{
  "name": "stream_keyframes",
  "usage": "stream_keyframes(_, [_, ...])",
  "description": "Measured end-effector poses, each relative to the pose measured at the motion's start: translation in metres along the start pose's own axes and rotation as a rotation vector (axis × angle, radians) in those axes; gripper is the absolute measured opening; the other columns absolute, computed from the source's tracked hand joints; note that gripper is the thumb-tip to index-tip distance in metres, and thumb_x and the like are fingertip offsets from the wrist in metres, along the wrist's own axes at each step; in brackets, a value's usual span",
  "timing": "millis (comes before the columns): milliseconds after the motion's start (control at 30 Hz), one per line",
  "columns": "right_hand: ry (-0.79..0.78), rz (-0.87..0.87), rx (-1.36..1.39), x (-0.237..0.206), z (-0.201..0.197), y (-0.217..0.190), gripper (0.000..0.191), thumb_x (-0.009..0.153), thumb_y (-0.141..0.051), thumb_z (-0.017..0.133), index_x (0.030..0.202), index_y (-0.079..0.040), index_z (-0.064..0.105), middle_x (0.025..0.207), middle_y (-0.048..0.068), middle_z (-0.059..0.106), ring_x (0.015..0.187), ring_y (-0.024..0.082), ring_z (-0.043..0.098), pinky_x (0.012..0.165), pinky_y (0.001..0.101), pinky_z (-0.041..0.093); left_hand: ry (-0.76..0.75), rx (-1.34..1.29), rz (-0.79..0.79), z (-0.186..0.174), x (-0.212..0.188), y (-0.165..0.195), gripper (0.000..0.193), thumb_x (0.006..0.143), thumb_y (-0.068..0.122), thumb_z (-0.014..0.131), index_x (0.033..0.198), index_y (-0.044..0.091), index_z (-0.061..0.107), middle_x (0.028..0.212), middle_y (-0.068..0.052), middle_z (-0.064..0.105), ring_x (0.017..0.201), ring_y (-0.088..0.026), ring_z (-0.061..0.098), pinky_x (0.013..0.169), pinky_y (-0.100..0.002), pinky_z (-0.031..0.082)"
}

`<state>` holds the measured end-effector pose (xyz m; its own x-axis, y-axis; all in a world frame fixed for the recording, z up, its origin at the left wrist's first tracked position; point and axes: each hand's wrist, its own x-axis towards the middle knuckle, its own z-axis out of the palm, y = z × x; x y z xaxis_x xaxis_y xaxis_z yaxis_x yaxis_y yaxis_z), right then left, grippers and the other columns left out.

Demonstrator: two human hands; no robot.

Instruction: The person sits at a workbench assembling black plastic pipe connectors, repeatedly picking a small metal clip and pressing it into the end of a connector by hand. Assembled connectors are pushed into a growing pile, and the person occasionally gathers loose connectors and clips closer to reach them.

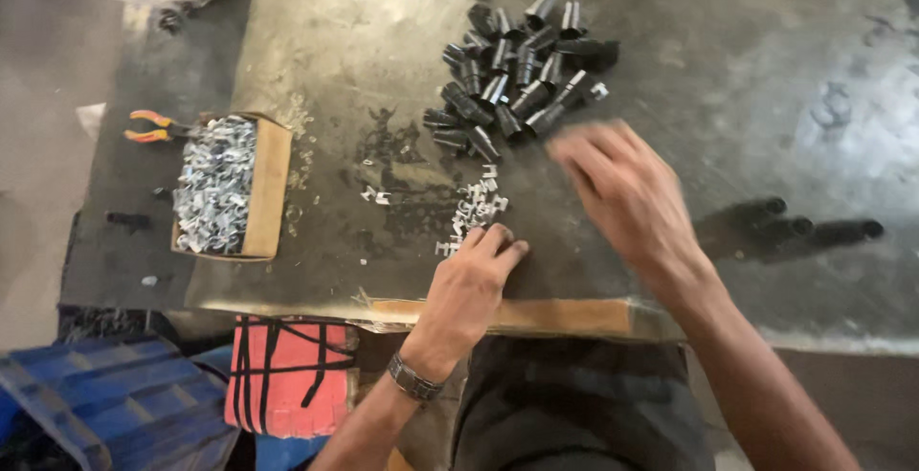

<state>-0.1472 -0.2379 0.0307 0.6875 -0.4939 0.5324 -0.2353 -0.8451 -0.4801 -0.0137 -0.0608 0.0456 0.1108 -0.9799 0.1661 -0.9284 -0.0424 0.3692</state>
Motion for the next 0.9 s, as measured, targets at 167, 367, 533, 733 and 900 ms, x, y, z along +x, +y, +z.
stream_keyframes(167, [-0.049, 0.031, -0.216, 0.019, 0.031, 0.009, 0.045, 0.086, 0.001, 0.067, 0.131, -0.005, 0.068, 0.128, 0.008, 0.063, 0.111, 0.030, 0.058, 0.095, 0.0410, 0.053, -0.039, -0.133, -0.014, 0.009, -0.011, 0.007, 0.027, 0.086, 0.002, 0.067, 0.113, 0.003, 0.068, 0.109, -0.010, 0.061, 0.100, -0.031, 0.062, 0.082, -0.041, 0.052])
stream_keyframes(367, [-0.115, 0.007, -0.372, 0.012, 0.041, 0.016, 0.038, 0.082, -0.019, 0.070, 0.117, -0.005, 0.064, 0.128, 0.013, 0.057, 0.116, 0.033, 0.056, 0.094, 0.0472, 0.049, -0.060, -0.182, -0.032, 0.019, -0.030, -0.005, 0.021, 0.087, 0.007, 0.070, 0.108, 0.006, 0.067, 0.107, -0.008, 0.063, 0.100, -0.031, 0.063, 0.079, -0.042, 0.052])
stream_keyframes(533, [-0.130, 0.017, -0.283, 0.023, 0.041, 0.016, 0.052, 0.078, -0.005, 0.065, 0.130, -0.008, 0.061, 0.130, 0.009, 0.060, 0.117, 0.029, 0.055, 0.100, 0.0398, 0.043, -0.020, -0.218, 0.010, 0.069, -0.027, -0.029, 0.024, 0.073, 0.012, 0.080, 0.096, 0.014, 0.072, 0.096, -0.005, 0.066, 0.092, -0.026, 0.069, 0.073, -0.040, 0.056])
stream_keyframes(733, [-0.084, 0.124, -0.044, 0.012, 0.025, -0.004, 0.047, 0.084, -0.012, 0.070, 0.129, -0.007, 0.057, 0.114, 0.008, 0.063, 0.110, 0.028, 0.056, 0.096, 0.0410, 0.043, 0.128, -0.389, 0.082, 0.110, -0.036, -0.062, 0.029, 0.069, 0.007, 0.082, 0.095, 0.010, 0.070, 0.091, -0.008, 0.067, 0.088, -0.026, 0.073, 0.075, -0.037, 0.060])
stream_keyframes(900, [-0.200, 0.357, 0.189, -0.021, -0.004, -0.020, 0.036, 0.094, -0.017, 0.068, 0.125, -0.006, 0.053, 0.107, 0.013, 0.058, 0.089, 0.031, 0.062, 0.078, 0.0428, 0.052, 0.114, -0.363, 0.066, 0.119, -0.042, -0.057, 0.031, 0.070, 0.007, 0.082, 0.099, 0.007, 0.070, 0.096, -0.012, 0.065, 0.089, -0.030, 0.071, 0.076, -0.039, 0.059])
